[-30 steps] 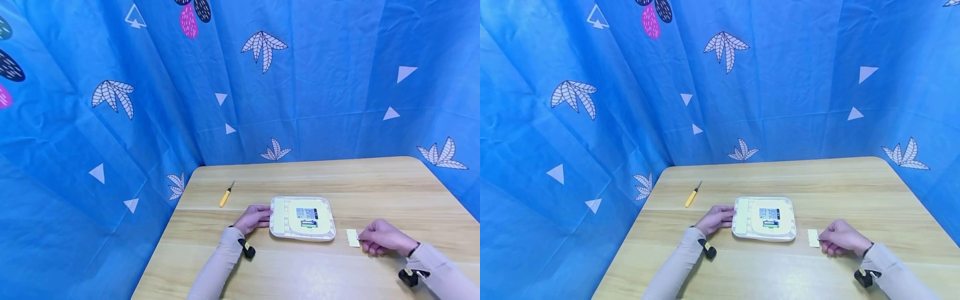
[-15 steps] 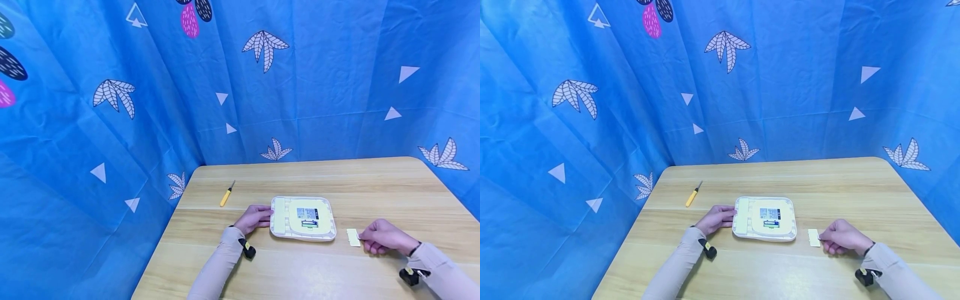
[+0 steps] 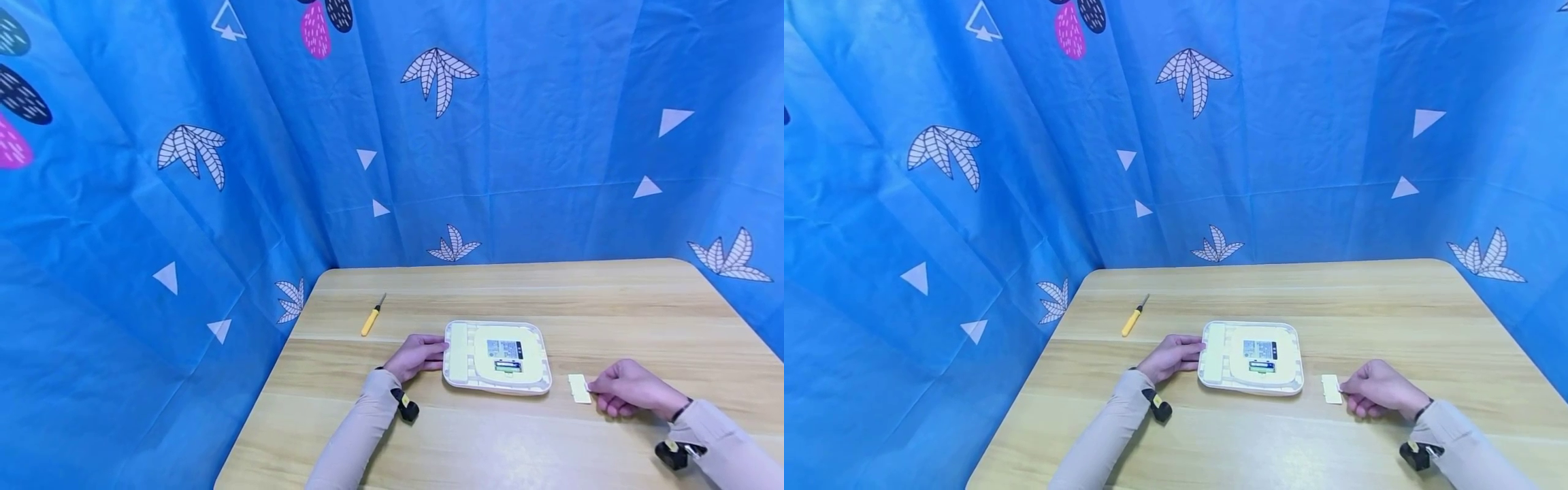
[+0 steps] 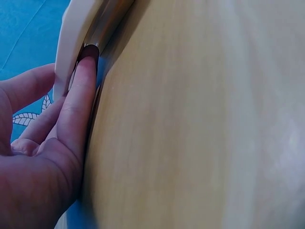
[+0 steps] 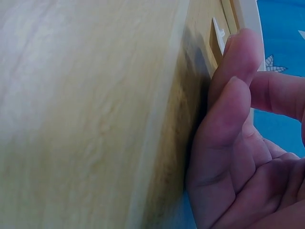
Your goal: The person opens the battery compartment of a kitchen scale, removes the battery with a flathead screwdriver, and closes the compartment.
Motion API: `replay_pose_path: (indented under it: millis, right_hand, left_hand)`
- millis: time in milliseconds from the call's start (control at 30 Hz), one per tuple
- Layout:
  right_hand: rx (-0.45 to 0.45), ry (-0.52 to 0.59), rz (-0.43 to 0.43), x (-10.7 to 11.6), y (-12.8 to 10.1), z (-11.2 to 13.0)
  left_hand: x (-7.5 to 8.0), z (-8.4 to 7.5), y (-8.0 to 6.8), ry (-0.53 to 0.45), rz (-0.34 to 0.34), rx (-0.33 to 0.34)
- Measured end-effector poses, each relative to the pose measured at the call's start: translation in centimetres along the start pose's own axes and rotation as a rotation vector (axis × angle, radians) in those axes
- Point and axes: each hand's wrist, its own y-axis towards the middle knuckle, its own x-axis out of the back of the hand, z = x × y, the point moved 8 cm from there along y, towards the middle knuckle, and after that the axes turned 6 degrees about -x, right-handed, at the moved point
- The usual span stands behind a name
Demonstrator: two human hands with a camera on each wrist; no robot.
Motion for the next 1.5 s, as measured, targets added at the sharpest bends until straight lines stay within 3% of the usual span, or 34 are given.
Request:
replay_pose_path:
  millis: [633, 1067, 1267, 1500]
  right_hand:
    - [0.001, -0.028, -0.022, 0.1, 0.0, 0.3]
    - [0.072, -0.228, -0.15, 0.8, 0.2, 2.6]
    - [0.092, -0.336, -0.273, 2.1, 0.8, 5.6]
    - [0.191, -0.467, -0.329, 1.5, 2.4, 12.3]
  left_hand:
    - [-0.3, -0.5, -0.4, 0.015, 0.0, 0.003]
    - [-0.1, -0.5, -0.4, 0.033, 0.002, 0.003]
    - [0.0, -0.3, 0.0, 0.018, 0.012, 0.006]
    - [0.1, -0.1, 0.1, 0.014, 0.01, 0.006]
